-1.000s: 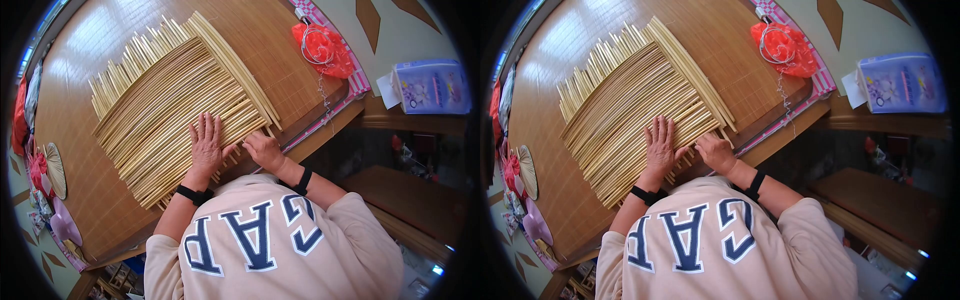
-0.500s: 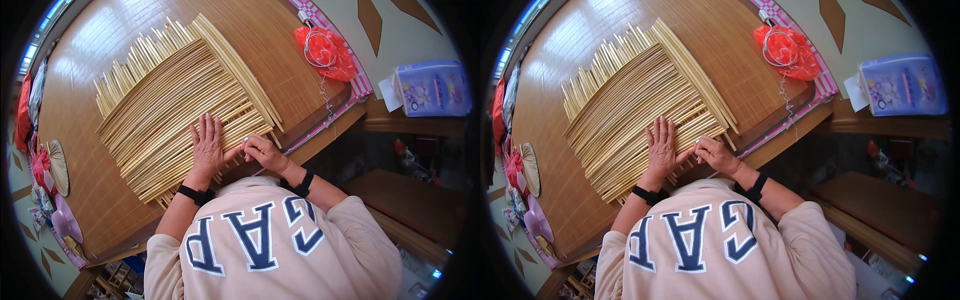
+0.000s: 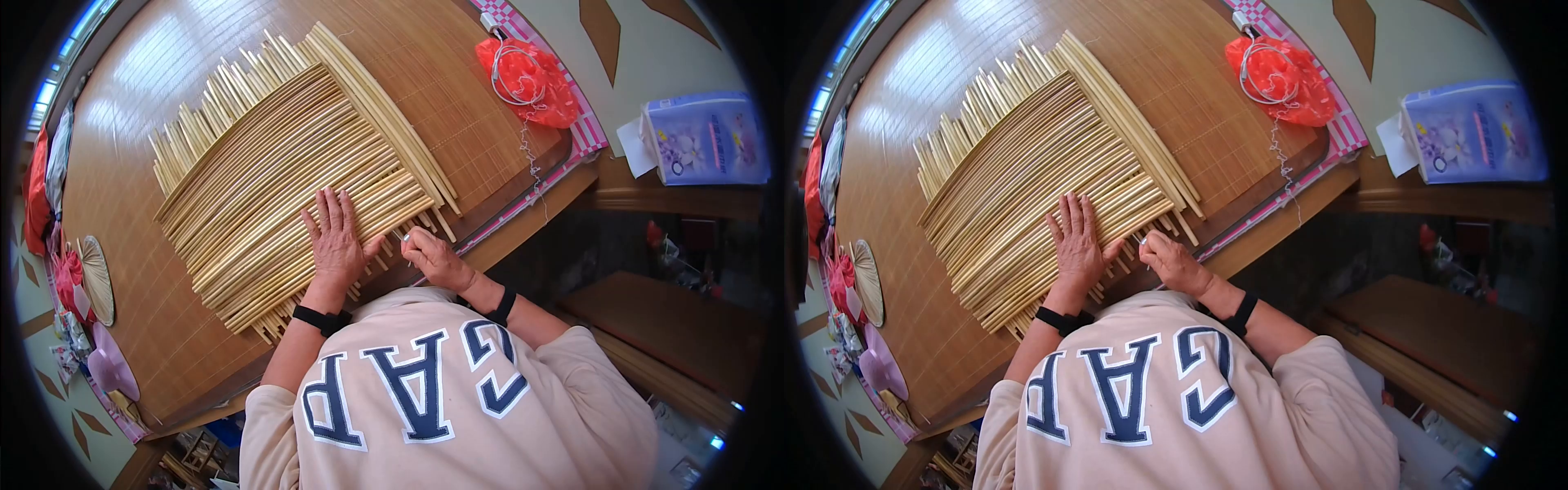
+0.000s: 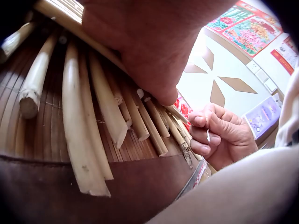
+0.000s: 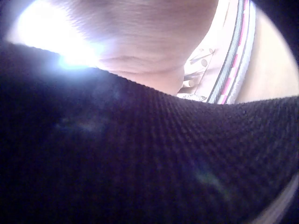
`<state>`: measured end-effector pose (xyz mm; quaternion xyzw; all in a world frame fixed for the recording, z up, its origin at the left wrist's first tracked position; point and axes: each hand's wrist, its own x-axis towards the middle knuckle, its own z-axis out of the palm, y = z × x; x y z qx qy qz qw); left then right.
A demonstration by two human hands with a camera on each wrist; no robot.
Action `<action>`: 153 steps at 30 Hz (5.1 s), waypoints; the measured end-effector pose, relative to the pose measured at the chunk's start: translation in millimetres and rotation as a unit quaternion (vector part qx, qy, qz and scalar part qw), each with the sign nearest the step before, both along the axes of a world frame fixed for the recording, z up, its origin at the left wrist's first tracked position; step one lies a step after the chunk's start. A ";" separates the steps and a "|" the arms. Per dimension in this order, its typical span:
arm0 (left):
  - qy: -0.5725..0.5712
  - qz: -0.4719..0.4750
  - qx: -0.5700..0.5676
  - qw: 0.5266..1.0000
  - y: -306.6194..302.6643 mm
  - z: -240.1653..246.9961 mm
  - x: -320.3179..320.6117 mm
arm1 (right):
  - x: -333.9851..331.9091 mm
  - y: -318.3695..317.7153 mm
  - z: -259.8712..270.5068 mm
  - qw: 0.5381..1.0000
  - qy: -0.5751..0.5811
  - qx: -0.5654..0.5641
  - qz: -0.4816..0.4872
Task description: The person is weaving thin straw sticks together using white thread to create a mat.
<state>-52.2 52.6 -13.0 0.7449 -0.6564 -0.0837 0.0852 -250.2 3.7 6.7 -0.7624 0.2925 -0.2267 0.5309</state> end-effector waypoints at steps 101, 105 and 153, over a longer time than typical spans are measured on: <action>0.074 0.069 -0.241 0.965 -63.7 -20.6 -15.5 | 7.6 0.5 -25.4 0.998 -0.015 0.004 -0.056; 0.060 0.068 -0.234 0.968 -63.6 -23.0 -16.9 | 5.5 4.6 -12.6 0.995 0.004 0.075 -0.065; 0.699 0.430 -0.008 0.571 6.5 11.3 -78.9 | -11.6 -33.9 -1.8 0.953 0.156 -0.255 0.056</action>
